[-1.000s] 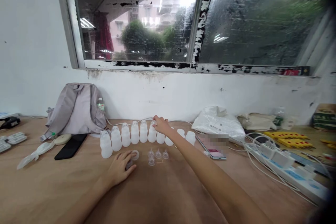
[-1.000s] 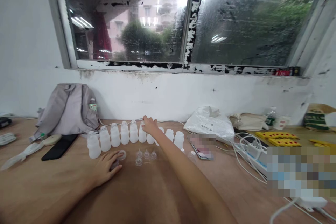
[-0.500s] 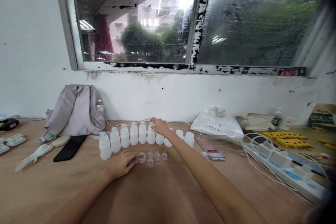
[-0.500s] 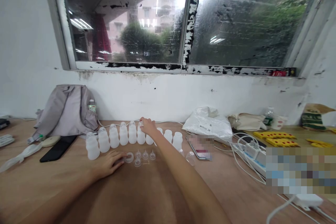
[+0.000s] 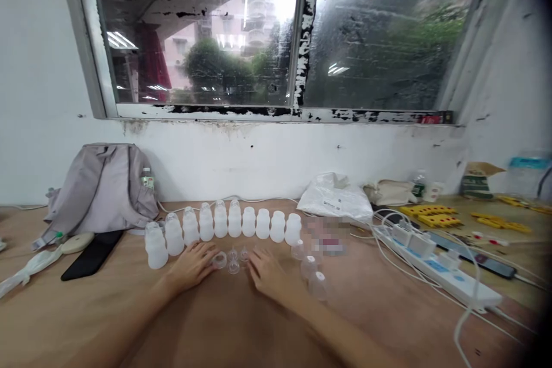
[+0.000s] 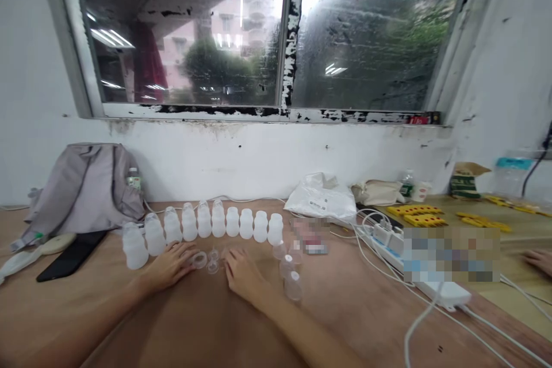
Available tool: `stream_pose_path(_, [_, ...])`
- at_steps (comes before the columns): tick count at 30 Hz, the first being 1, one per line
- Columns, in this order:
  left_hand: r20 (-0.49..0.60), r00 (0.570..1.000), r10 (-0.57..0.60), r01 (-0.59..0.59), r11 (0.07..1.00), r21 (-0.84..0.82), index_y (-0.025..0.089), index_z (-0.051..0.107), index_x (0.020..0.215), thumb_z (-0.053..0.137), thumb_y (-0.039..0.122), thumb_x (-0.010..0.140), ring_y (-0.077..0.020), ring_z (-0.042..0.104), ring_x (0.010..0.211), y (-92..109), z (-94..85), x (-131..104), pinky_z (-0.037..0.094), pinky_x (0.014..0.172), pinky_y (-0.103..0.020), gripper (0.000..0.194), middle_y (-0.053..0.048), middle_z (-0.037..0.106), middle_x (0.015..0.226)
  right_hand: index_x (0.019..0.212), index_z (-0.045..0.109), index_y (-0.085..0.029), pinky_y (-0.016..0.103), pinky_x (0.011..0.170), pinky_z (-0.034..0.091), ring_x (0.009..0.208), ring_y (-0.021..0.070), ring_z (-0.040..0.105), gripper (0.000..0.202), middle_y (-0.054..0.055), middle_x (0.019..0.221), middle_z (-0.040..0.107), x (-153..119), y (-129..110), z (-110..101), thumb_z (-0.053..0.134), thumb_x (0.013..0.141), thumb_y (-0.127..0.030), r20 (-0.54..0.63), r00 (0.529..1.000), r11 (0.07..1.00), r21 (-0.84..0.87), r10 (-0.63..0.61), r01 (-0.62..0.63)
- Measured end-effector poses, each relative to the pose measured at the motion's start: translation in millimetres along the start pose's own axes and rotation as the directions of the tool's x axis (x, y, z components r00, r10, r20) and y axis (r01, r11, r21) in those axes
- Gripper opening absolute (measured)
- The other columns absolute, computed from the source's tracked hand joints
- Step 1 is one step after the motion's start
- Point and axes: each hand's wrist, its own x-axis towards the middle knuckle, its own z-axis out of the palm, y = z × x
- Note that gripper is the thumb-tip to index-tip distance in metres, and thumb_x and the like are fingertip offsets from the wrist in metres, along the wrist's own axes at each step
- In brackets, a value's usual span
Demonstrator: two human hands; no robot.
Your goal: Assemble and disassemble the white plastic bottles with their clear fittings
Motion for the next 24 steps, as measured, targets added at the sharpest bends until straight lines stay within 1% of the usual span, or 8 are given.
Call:
stream_pose_path(2, [-0.013,1.0,0.017,-0.017,1.0,0.019,0.022,0.052,0.107,0.039,0.034,0.085,-0.022,0.048,0.103,8,2.6,7,0.032,0.091,-0.041,0.028,-0.007,0.053,0.112,0.089,0.056,-0.019,0.033,0.08,0.038,0.085,0.0183,0.05,0.021,0.006,0.09,0.058,-17,-1,4,0.039,0.08,-0.01,0.021,1.0,1.0,0.012,0.012,-0.013])
stream_pose_path(4, [-0.063,0.998,-0.022,0.023,1.0,0.008,0.021,0.054,0.098,0.039,0.03,0.085,-0.0217,0.049,0.1,19,8.0,13,0.035,0.089,-0.04,0.022,-0.007,0.055,0.108,0.091,0.056,-0.019,0.032,0.08,0.038,0.087,0.0183,0.05,0.022,0.005,0.092,0.058,-27,1,9,0.04,0.079,-0.01,0.021,0.999,0.997,0.058,0.044,-0.045])
stream_pose_path(6, [-0.156,0.98,-0.121,0.115,0.992,-0.046,0.019,0.053,0.096,0.037,0.029,0.085,-0.0216,0.05,0.097,32,15.2,20,0.038,0.085,-0.038,0.021,-0.008,0.055,0.106,0.094,0.055,-0.02,0.031,0.08,0.039,0.089,0.0176,0.05,0.024,0.004,0.093,0.058,-33,5,13,0.04,0.078,-0.009,0.016,0.997,0.987,0.135,0.082,-0.083])
stream_pose_path(8, [-0.238,0.941,-0.239,0.209,0.967,-0.143,0.018,0.05,0.097,0.036,0.031,0.086,-0.0207,0.052,0.092,45,22.6,25,0.041,0.08,-0.036,0.022,-0.008,0.056,0.101,0.096,0.055,-0.02,0.029,0.081,0.04,0.091,0.0167,0.051,0.026,0.003,0.095,0.058,-36,7,16,0.041,0.078,-0.008,0.002,0.991,0.966,0.225,0.134,-0.131])
stream_pose_path(10, [-0.264,0.908,-0.325,0.263,0.934,-0.243,0.018,0.048,0.097,0.037,0.033,0.085,-0.0197,0.054,0.086,56,28.7,28,0.043,0.077,-0.034,0.022,-0.008,0.057,0.094,0.097,0.055,-0.02,0.029,0.083,0.039,0.092,0.0164,0.051,0.026,0.004,0.096,0.058,-37,8,17,0.041,0.077,-0.008,-0.007,0.984,0.941,0.292,0.179,-0.169])
stream_pose_path(13, [-0.21,0.912,-0.351,0.266,0.899,-0.348,0.019,0.046,0.098,0.042,0.033,0.083,-0.0201,0.054,0.086,66,34.2,31,0.044,0.076,-0.034,0.022,-0.007,0.056,0.093,0.095,0.056,-0.02,0.03,0.084,0.039,0.093,0.0175,0.051,0.026,0.005,0.096,0.058,-39,6,16,0.042,0.077,-0.009,0.007,0.982,0.927,0.329,0.191,-0.183])
stream_pose_path(18, [-0.101,0.93,-0.355,0.272,0.844,-0.463,0.021,0.046,0.097,0.049,0.03,0.077,-0.0207,0.053,0.089,65,36.6,31,0.043,0.078,-0.034,0.023,-0.007,0.055,0.096,0.097,0.056,-0.021,0.032,0.085,0.039,0.094,0.019,0.051,0.029,0.005,0.098,0.058,-40,2,13,0.042,0.075,-0.008,0.015,0.981,0.925,0.33,0.194,-0.188])
stream_pose_path(24, [-0.061,0.932,-0.356,0.263,0.785,-0.561,0.021,0.048,0.09,0.052,0.02,0.069,-0.0182,0.054,0.082,79,37.8,42,0.044,0.072,-0.029,0.022,-0.003,0.056,0.089,0.096,0.056,-0.021,0.031,0.083,0.041,0.092,0.0182,0.052,0.031,0.004,0.096,0.059,-36,1,13,0.044,0.072,-0.006,-0.026,0.969,0.891,0.401,0.245,-0.214])
